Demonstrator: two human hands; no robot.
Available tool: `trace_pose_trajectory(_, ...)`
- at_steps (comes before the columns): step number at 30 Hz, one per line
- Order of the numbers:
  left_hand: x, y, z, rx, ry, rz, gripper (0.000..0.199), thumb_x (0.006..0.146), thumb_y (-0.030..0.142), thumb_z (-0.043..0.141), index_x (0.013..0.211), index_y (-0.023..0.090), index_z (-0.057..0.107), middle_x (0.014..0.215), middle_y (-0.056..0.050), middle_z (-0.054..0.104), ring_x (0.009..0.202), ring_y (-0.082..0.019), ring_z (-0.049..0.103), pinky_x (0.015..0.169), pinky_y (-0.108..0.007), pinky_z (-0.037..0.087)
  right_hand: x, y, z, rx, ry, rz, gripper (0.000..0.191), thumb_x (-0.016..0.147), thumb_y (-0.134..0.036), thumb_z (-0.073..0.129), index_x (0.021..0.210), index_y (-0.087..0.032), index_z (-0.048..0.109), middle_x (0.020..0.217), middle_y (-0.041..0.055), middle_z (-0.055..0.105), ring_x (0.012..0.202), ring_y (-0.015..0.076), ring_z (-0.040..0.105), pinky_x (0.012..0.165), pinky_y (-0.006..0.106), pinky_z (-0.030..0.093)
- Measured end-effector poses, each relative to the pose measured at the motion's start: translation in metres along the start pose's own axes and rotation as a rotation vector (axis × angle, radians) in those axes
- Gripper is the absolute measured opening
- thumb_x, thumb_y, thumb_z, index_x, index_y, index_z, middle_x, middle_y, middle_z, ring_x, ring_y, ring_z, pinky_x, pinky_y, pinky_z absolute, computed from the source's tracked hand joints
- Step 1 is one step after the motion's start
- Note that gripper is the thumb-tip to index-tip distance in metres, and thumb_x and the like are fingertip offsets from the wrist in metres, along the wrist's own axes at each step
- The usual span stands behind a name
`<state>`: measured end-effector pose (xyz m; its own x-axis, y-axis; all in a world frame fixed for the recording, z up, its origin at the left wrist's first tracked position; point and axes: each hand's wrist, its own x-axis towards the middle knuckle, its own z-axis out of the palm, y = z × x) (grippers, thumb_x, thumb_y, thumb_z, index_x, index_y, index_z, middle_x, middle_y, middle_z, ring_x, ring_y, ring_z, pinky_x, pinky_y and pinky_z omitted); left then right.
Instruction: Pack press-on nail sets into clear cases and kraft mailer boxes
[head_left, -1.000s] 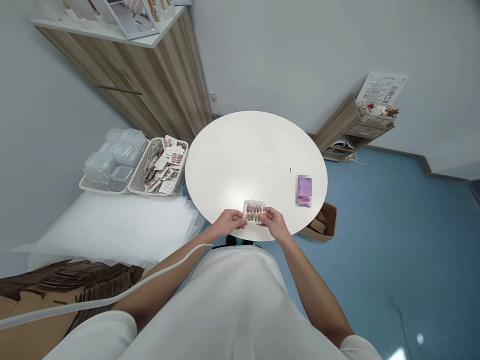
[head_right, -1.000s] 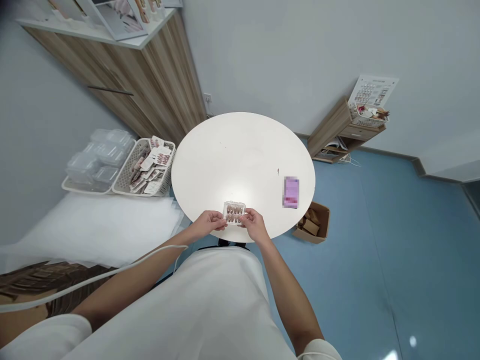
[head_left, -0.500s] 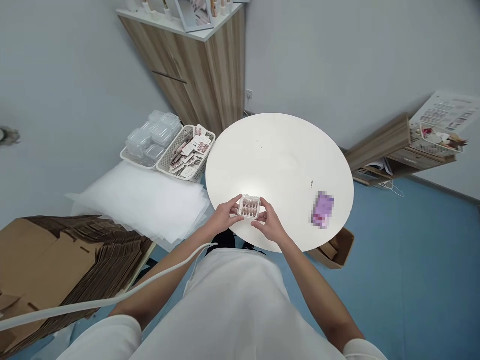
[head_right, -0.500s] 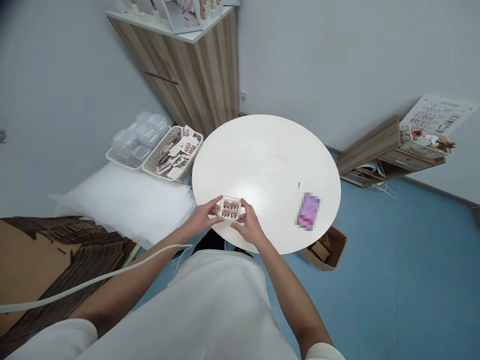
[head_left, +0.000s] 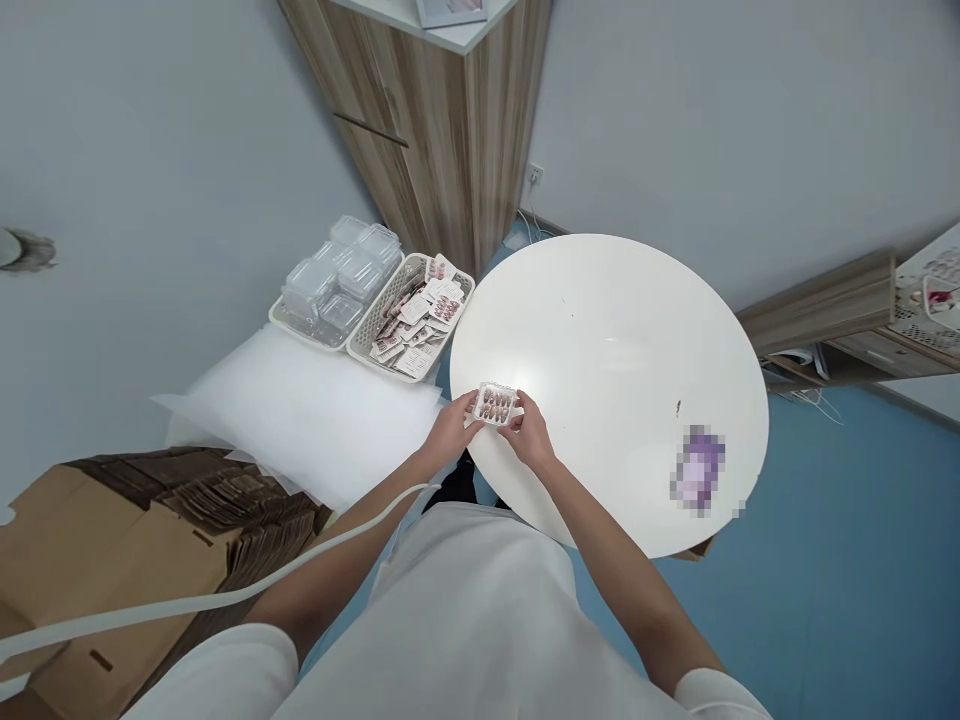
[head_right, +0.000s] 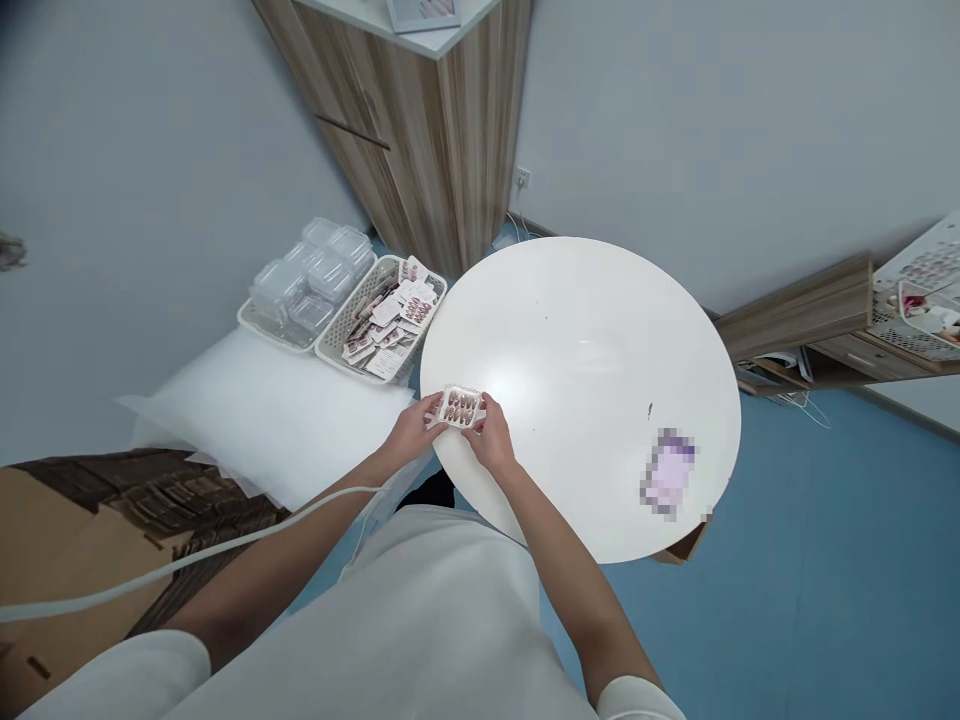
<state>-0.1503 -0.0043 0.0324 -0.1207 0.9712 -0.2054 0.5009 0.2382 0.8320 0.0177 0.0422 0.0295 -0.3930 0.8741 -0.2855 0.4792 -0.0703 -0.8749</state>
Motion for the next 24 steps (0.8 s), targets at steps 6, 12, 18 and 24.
trace_pose_trajectory(6,0.048,-0.039,-0.013,0.046,-0.004,-0.064,0.06,0.067,0.022,0.054,0.125,0.015,0.037,0.107,-0.012,0.043,0.099,-0.023,0.047,0.08,-0.036,0.043,0.053,0.001,0.035,-0.029,0.043,0.068,0.071,0.065,-0.022,0.061,0.127,-0.022,0.028,0.111,0.0088,0.041,0.069,0.013,0.051,0.074,0.036,0.048)
trace_pose_trajectory(12,0.077,-0.06,-0.011,0.061,-0.03,-0.094,0.071,0.063,0.018,0.056,0.129,0.015,0.031,0.11,-0.012,0.039,0.109,-0.028,0.039,0.091,-0.042,0.035,0.087,0.004,0.05,-0.098,0.092,0.111,0.07,0.064,-0.023,0.062,0.127,-0.022,0.03,0.103,0.0072,0.042,0.072,0.0152,0.049,0.076,0.038,0.046)
trace_pose_trajectory(18,0.078,-0.064,-0.013,0.058,-0.067,-0.071,0.07,0.067,0.018,0.051,0.132,0.014,0.026,0.117,-0.013,0.035,0.111,-0.027,0.038,0.09,-0.041,0.035,0.1,0.006,0.054,-0.105,0.1,0.153,0.069,0.065,-0.02,0.058,0.128,-0.021,0.03,0.102,0.0069,0.042,0.069,0.0142,0.048,0.076,0.037,0.046)
trace_pose_trajectory(24,0.078,-0.063,-0.015,0.036,-0.083,-0.038,0.069,0.068,0.018,0.049,0.132,0.017,0.024,0.118,-0.012,0.034,0.109,-0.026,0.038,0.088,-0.041,0.037,0.1,0.007,0.057,-0.115,0.104,0.172,0.074,0.065,-0.017,0.056,0.131,-0.023,0.025,0.104,0.008,0.041,0.071,0.0156,0.048,0.076,0.039,0.045)
